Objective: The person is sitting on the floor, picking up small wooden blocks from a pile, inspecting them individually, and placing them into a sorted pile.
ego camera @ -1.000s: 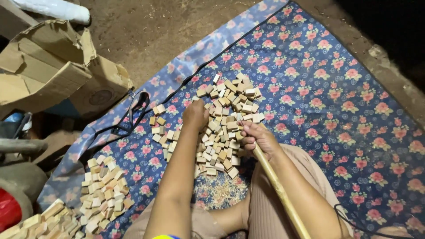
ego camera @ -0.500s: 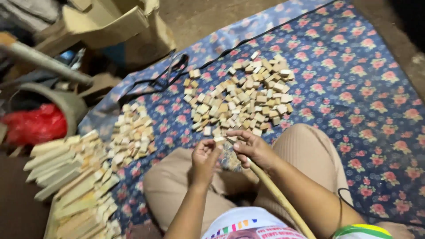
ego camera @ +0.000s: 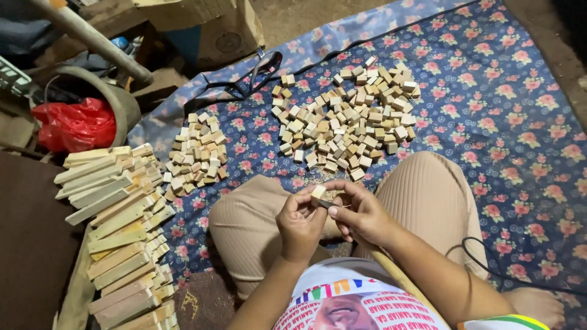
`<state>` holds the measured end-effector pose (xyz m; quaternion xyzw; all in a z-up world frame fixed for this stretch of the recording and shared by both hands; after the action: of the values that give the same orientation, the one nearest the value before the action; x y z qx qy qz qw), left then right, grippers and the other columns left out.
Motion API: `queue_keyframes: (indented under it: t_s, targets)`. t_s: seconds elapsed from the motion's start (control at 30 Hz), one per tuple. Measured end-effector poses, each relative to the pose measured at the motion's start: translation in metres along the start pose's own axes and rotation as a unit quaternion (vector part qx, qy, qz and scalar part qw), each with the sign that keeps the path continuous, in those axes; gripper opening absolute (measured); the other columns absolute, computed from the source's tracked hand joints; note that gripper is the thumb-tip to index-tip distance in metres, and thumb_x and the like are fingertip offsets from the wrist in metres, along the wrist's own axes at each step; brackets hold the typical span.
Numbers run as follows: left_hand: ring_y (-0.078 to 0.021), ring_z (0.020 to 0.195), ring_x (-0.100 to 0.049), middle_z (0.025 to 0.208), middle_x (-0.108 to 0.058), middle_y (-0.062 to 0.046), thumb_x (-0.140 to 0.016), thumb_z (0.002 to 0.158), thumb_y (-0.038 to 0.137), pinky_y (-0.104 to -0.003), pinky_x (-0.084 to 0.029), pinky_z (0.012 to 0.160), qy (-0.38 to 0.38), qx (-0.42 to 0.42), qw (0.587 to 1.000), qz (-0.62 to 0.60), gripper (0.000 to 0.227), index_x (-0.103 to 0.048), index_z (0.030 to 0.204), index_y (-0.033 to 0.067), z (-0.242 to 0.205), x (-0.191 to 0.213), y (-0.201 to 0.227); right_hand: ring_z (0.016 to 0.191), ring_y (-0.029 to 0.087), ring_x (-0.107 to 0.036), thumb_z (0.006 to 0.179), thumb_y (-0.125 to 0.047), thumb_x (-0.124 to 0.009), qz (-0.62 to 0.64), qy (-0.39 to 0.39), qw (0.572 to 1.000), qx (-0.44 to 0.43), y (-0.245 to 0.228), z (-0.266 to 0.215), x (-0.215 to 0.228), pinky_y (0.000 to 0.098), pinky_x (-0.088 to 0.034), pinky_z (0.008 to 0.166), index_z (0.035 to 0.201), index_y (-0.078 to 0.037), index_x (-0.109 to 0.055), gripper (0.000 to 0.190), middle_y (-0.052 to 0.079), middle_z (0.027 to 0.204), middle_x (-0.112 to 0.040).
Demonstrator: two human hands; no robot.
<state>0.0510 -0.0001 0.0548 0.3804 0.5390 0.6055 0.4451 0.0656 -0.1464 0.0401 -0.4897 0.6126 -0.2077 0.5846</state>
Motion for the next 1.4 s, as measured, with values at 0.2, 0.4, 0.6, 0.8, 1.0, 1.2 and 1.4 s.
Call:
queue_keyframes:
  t_s: [0.2,0.4,0.6,0.8,1.0,1.2,1.4]
  targets:
    - [-0.0333,0.091,-0.077,0.104,-0.077,-0.028,-0.08,0.073,-0.01,-0.033,-0.065,0.072,0.018,-0.028,0.999,-0.014,0.022,-0.067,0.091,-0.0094,-0.009,0.005,0.012,0.039,0.017,-0.056,0.086,0.009,-0.066,-0.035,-0.017,0.999,0.023,-0.01,-0.012,-0.008,0.0303,-0.05,0.026,0.134,0.007,-0.056,0.048,0.013,0.071,-0.056]
    - [-0.0349,0.091,-0.077,0.105,-0.076,-0.028,-0.078,0.072,-0.012,-0.033,-0.066,0.073,0.035,-0.058,0.998,0.007,0.02,-0.067,0.089,-0.0092,-0.015,0.005,0.025,0.038,0.016,-0.056,0.088,0.008,-0.064,-0.049,-0.031,0.998,0.034,-0.01,-0.016,-0.01,0.0306,-0.05,0.026,0.133,0.006,-0.057,0.047,0.013,0.072,-0.055]
    - [-0.037,0.098,-0.073,0.108,-0.076,-0.029,-0.075,0.077,-0.01,-0.033,-0.065,0.074,0.04,-0.043,0.998,-0.004,0.015,-0.067,0.09,-0.011,-0.022,0.007,0.02,0.04,0.014,-0.053,0.092,0.007,-0.059,-0.068,-0.039,0.997,0.02,0.004,-0.015,0.008,0.0292,-0.045,0.026,0.135,0.007,-0.06,0.043,0.014,0.072,-0.056]
    - [-0.0373,0.1,-0.072,0.111,-0.074,-0.031,-0.078,0.077,-0.009,-0.034,-0.065,0.077,0.032,-0.023,0.999,-0.034,0.021,-0.066,0.093,-0.0122,-0.021,0.005,0.011,0.042,0.013,-0.051,0.095,0.005,-0.056,-0.07,-0.047,0.996,0.019,0.007,-0.007,0.02,0.0287,-0.045,0.028,0.134,0.007,-0.061,0.039,0.012,0.071,-0.054]
    - [-0.0369,0.096,-0.075,0.109,-0.074,-0.032,-0.08,0.079,-0.007,-0.036,-0.066,0.075,0.021,-0.015,0.998,-0.059,0.022,-0.064,0.094,-0.0117,-0.018,0.0,0.004,0.043,0.012,-0.049,0.096,0.004,-0.053,-0.035,-0.044,0.998,-0.001,0.011,-0.004,0.028,0.0267,-0.044,0.028,0.136,0.006,-0.059,0.04,0.011,0.069,-0.051]
    - [-0.0349,0.094,-0.076,0.109,-0.074,-0.031,-0.081,0.078,-0.006,-0.035,-0.065,0.074,0.03,-0.021,0.998,-0.059,0.024,-0.064,0.093,-0.0114,-0.015,-0.002,-0.003,0.044,0.01,-0.049,0.097,0.004,-0.052,-0.029,-0.052,0.998,0.002,0.006,-0.003,0.028,0.0252,-0.045,0.028,0.137,0.007,-0.057,0.041,0.009,0.068,-0.051]
    - [-0.0362,0.091,-0.076,0.107,-0.076,-0.028,-0.077,0.076,-0.011,-0.033,-0.066,0.07,0.038,-0.084,0.996,0.012,0.018,-0.065,0.089,-0.0098,-0.013,0.0,0.007,0.041,0.015,-0.049,0.093,0.007,-0.057,-0.033,-0.06,0.998,-0.01,0.001,-0.003,0.003,0.029,-0.045,0.026,0.142,0.004,-0.05,0.049,0.013,0.069,-0.052]
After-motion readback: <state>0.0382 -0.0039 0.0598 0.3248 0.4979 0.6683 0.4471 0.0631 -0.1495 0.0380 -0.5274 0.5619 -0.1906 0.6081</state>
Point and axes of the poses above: each hand's wrist, its own z-axis towards the middle knuckle, its own x-axis out of the back of the hand, y = z × x, the point moved 5 cm from there along z, towards the middle knuckle
